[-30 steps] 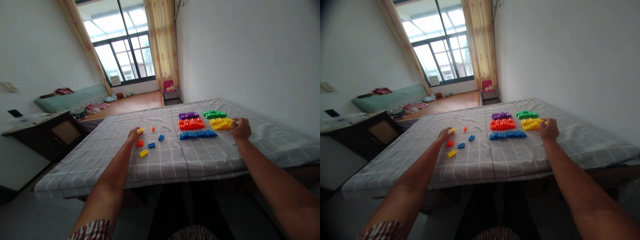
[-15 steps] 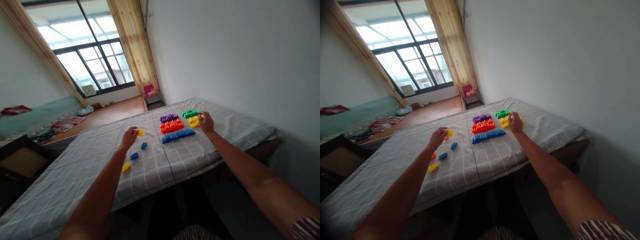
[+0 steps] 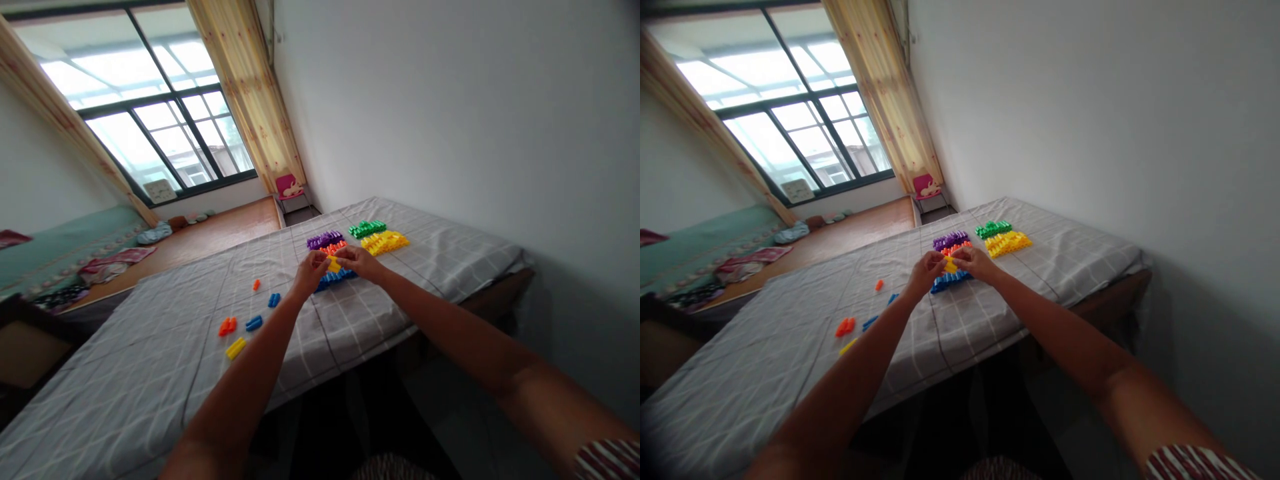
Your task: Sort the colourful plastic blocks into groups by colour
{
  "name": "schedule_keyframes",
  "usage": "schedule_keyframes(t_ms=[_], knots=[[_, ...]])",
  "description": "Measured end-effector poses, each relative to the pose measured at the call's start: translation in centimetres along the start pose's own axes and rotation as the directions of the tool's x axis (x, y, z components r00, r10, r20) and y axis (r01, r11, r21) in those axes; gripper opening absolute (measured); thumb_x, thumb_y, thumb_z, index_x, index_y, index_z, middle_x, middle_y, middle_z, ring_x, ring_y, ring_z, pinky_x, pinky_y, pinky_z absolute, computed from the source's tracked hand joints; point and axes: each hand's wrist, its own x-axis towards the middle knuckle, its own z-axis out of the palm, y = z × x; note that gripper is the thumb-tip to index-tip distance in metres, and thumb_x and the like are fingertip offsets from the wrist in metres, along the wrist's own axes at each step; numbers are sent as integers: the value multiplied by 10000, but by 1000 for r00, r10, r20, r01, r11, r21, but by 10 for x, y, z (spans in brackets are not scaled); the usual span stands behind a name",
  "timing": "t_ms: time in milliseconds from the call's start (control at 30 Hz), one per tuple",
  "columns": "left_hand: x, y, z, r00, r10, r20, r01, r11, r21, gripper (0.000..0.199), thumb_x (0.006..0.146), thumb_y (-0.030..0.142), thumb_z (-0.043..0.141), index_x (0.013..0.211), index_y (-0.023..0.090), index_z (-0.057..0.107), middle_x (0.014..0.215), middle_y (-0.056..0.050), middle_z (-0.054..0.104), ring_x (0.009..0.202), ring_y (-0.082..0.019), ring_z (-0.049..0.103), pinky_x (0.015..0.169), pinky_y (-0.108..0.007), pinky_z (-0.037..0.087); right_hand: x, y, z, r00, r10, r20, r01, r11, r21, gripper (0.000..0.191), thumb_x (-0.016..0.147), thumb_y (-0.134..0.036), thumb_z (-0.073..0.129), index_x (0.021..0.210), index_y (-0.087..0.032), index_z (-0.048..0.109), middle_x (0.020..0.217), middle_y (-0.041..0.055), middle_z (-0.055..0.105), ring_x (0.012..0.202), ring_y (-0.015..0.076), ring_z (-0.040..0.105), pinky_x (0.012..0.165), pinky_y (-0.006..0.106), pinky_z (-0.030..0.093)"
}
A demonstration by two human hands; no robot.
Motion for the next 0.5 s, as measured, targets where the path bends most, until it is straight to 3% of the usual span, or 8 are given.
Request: schedule_keyframes(t_ms=[100,167,300,400,500], knots=[[-6,-6,-13,1000,8,19,-9,998,62,406,818,501,583,1074,186,586,1084,-84,662,863,-172,667,674,-291,558,5,6,-42,972,-18,-236,-21,986,-163,293,775,-442,640,927,-193,622,867,49,702,806,190,659,741,336,545],[-14,-13,-31,1000,10,3,-10,991,130,416,839,507,556,1121,204,596,1128,-86,657,919,-184,665,715,-307,559,7,11,-81,887,-45,-459,-127,933,-338,288,784,-455,624,905,-193,623,846,71,696,783,204,648,707,339,535],[-39,-34,-74,996,-35,-76,54,965,258,440,819,516,569,1133,213,629,1026,-78,684,947,-214,668,750,-337,562,2,29,-144,754,-18,-657,-427,746,-510,248,806,-406,604,901,-179,628,842,94,692,719,199,624,640,309,499],[-61,-48,-107,989,-81,-127,116,947,301,459,806,539,565,1122,216,642,1075,-76,676,955,-220,667,761,-343,563,-3,44,-154,718,18,-695,-569,590,-573,198,807,-371,596,866,-187,637,822,78,685,723,196,614,652,298,468],[-84,-59,-147,970,-100,-220,174,922,347,486,777,562,575,1104,211,654,1151,-81,659,961,-224,662,771,-339,560,-5,52,-147,718,-11,-696,-606,482,-633,198,821,-365,571,869,-196,660,857,91,676,791,218,605,690,311,449]])
